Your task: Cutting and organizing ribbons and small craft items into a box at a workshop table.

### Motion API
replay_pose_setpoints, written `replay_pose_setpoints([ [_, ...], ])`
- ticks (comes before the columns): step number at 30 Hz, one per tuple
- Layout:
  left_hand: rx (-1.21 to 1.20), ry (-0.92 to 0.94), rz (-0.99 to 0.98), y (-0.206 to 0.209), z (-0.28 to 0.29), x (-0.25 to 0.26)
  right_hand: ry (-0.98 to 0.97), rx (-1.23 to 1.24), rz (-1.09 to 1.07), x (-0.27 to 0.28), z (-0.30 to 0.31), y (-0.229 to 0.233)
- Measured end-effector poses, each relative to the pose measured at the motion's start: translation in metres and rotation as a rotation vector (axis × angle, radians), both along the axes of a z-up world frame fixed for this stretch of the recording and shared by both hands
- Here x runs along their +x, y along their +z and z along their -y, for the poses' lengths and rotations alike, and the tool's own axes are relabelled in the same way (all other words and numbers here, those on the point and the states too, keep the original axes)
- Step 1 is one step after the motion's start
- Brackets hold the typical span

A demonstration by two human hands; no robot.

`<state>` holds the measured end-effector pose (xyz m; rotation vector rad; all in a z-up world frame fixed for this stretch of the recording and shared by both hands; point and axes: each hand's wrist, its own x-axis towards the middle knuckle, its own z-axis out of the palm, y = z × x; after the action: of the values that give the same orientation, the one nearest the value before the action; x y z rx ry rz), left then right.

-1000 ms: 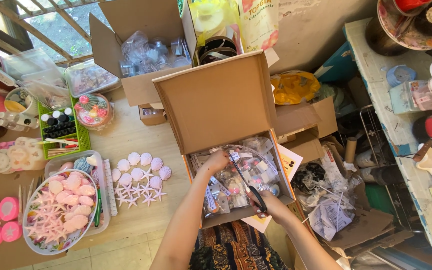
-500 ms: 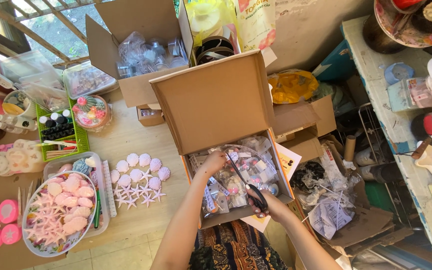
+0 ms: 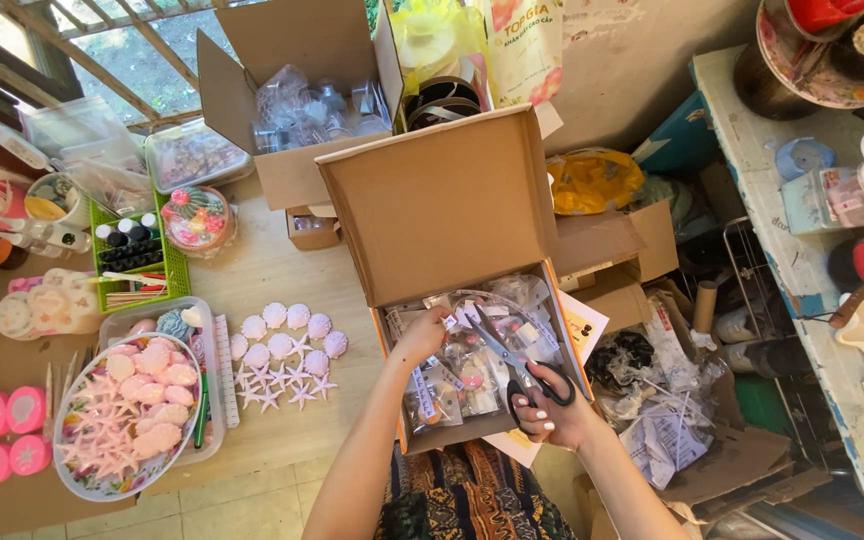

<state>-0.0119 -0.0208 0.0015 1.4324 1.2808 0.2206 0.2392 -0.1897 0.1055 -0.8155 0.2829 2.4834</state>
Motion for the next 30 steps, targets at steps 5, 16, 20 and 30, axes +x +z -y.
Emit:
replay_pose_setpoints([
  [5,-0.084,0.023,0.261,0.011,0.015,0.003,-0.066,0.429,0.613,-0.023,0.005,0.003],
  [16,0.088,-0.237,0.258,0.097,0.043,0.026,-0.225,0.692,1.618,-0.063,-0.051,0.008],
  [20,-0.296,-0.092,0.392,0.095,0.035,0.018,-0.338,0.612,1.544,-0.057,-0.054,-0.005],
  [30,0.066,-0.184,0.287,0.08,0.036,0.023,-0.454,0.603,1.381,-0.048,-0.057,-0.001],
])
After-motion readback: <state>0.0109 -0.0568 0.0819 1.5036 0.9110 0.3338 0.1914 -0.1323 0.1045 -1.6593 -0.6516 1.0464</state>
